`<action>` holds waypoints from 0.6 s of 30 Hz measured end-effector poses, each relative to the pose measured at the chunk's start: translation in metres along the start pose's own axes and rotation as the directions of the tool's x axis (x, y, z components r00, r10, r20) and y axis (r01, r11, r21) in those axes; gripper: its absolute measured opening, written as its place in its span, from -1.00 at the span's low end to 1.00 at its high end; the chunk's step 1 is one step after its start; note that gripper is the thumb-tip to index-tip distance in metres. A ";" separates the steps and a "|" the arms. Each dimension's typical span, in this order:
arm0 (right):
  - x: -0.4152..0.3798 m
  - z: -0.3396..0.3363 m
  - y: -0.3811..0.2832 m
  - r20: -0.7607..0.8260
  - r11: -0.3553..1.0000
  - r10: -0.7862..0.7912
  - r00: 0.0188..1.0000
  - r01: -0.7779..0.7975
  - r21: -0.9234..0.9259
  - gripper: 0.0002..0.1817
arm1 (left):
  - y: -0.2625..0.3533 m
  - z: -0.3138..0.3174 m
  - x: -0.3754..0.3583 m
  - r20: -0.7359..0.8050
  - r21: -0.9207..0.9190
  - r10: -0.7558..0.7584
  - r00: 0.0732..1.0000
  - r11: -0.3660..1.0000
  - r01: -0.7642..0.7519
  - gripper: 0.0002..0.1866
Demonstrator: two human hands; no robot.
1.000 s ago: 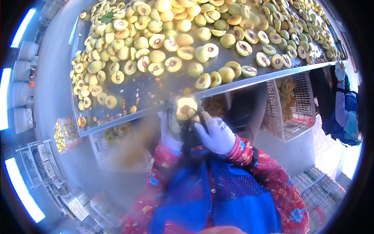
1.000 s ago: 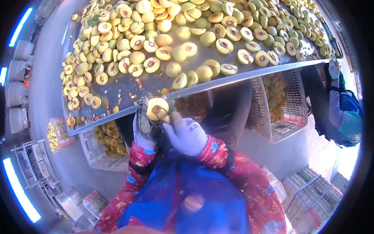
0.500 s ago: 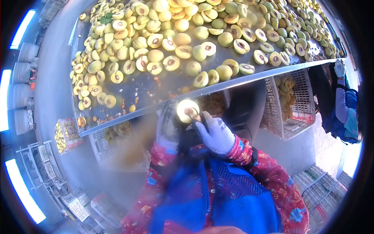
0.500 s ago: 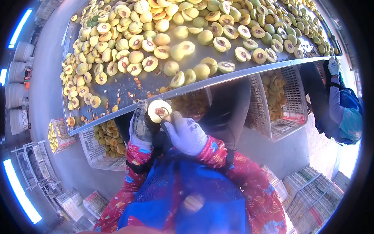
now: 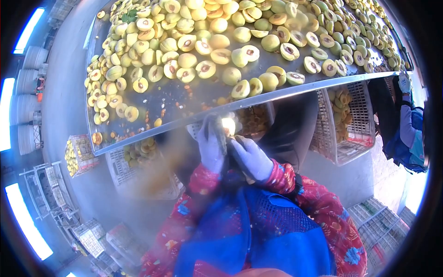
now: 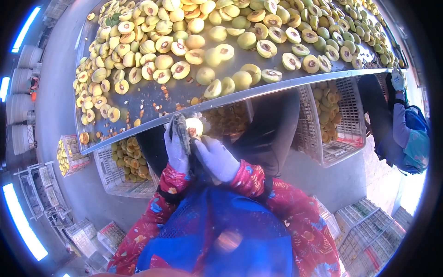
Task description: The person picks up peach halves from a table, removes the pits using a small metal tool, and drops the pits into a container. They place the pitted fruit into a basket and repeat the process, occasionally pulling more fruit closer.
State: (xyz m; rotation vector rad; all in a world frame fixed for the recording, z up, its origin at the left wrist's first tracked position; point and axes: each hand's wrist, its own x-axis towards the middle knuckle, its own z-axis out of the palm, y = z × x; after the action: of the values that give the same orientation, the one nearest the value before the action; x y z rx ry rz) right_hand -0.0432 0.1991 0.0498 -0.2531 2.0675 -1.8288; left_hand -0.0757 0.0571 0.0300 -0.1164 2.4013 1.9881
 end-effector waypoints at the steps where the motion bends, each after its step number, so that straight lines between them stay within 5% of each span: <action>1: 0.004 -0.005 0.001 0.106 0.983 0.062 0.992 -0.079 0.165 -0.75 | -0.001 0.007 -0.001 -0.046 -0.168 -0.062 0.997 0.984 0.053 -0.69; 2: 0.005 -0.010 -0.003 0.166 0.939 0.051 0.985 -0.104 0.327 -0.74 | -0.002 0.010 -0.001 -0.081 -0.334 -0.128 0.988 0.938 0.094 -0.69; 4: 0.008 -0.020 -0.014 0.284 0.769 0.028 0.959 -0.202 0.607 -0.73 | -0.013 0.010 0.000 -0.057 -0.202 0.027 0.998 0.979 -0.038 -0.68; 5: 0.008 -0.022 -0.010 0.462 0.244 0.080 0.884 -0.466 0.850 -0.71 | -0.014 0.012 0.000 -0.069 -0.284 0.036 0.997 0.957 -0.054 -0.68; 6: 0.008 -0.021 -0.004 0.621 -0.374 0.010 0.784 -0.573 0.729 -0.70 | -0.014 0.009 0.001 -0.042 -0.122 0.156 0.987 0.980 -0.160 -0.69; 7: 0.009 -0.015 0.006 0.619 -0.371 -0.159 0.769 -0.628 0.685 -0.67 | -0.014 0.006 0.003 -0.014 0.044 0.275 0.961 0.961 -0.274 -0.70; 8: 0.009 -0.016 0.008 0.618 -0.378 -0.034 0.786 -0.582 0.720 -0.68 | -0.014 0.004 0.005 0.014 0.195 0.389 0.921 0.903 -0.384 -0.70; 9: 0.010 -0.017 0.007 0.607 -0.376 0.090 0.789 -0.537 0.755 -0.68 | -0.009 0.003 0.008 0.042 0.242 0.441 0.896 0.866 -0.437 -0.71; 11: 0.010 -0.020 0.014 0.619 -0.320 0.113 0.777 -0.562 0.763 -0.68 | -0.008 0.004 0.012 0.030 0.041 0.257 0.966 0.965 -0.258 -0.72; 13: 0.015 -0.025 0.026 0.677 -0.203 -0.082 0.731 -0.678 0.707 -0.65 | -0.013 0.007 0.014 0.136 -0.436 -0.238 0.962 0.857 0.274 -0.72; 14: 0.014 -0.026 0.026 0.579 0.389 0.045 0.814 -0.548 0.741 -0.67 | -0.012 0.005 0.014 0.181 -0.397 -0.216 0.959 0.876 0.272 -0.70; 15: 0.014 -0.030 0.012 0.424 0.849 0.074 0.903 -0.281 0.448 -0.69 | -0.010 0.001 0.015 0.227 -0.358 -0.195 0.954 0.895 0.268 -0.68; 16: 0.014 -0.032 -0.001 0.272 0.998 -0.002 0.962 0.018 -0.056 -0.70 | -0.007 -0.002 0.014 0.274 -0.317 -0.178 0.945 0.911 0.263 -0.65; 17: 0.020 -0.031 -0.011 0.331 0.851 0.435 0.837 -0.503 0.154 -0.77 | 0.002 -0.002 0.014 0.254 -0.337 -0.223 0.941 0.892 0.302 -0.65; 18: 0.019 -0.026 -0.003 0.161 0.975 0.219 0.962 -0.220 -0.009 -0.74 | 0.000 -0.003 0.016 0.281 -0.294 -0.215 0.935 0.908 0.298 -0.65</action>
State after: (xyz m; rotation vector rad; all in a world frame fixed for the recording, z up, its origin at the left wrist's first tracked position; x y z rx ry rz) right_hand -0.0711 0.2154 0.0520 -0.1559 1.8941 -1.6298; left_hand -0.0919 0.0531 0.0300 -0.1752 1.7847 2.1169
